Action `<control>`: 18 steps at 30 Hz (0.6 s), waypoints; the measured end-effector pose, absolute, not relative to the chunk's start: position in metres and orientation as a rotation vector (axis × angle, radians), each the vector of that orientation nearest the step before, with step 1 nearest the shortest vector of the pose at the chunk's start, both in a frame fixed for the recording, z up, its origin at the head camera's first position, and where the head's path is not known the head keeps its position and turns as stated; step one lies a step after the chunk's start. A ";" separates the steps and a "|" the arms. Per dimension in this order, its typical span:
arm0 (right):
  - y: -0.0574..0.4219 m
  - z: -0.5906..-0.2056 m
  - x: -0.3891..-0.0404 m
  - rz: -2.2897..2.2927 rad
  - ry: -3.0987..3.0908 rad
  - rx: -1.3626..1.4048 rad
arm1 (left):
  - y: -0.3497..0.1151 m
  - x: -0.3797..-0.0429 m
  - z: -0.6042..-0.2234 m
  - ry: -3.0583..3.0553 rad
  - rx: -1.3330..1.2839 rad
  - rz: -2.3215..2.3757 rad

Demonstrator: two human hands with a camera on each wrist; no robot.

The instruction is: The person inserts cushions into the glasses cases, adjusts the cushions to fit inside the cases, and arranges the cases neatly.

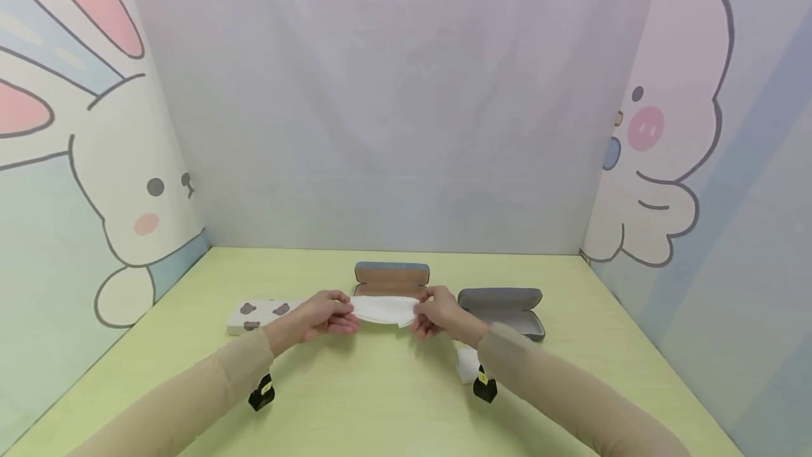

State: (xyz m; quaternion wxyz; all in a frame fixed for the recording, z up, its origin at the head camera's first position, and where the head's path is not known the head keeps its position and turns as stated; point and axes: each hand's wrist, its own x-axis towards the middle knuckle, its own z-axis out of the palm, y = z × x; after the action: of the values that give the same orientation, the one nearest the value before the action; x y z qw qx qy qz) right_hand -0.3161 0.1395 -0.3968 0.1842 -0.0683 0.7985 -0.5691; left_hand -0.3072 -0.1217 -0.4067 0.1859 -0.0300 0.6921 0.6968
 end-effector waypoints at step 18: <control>0.129 -0.383 -0.342 -1.651 2.349 -0.148 | -0.120 -0.338 -0.400 1.940 -0.083 1.992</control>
State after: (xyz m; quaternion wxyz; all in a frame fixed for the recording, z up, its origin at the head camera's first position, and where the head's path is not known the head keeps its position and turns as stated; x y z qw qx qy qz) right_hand -0.3419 0.1293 -0.3829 0.1330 -0.0511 0.8097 -0.5693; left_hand -0.3383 -0.1201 -0.3999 0.1787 -0.0293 0.6862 0.7045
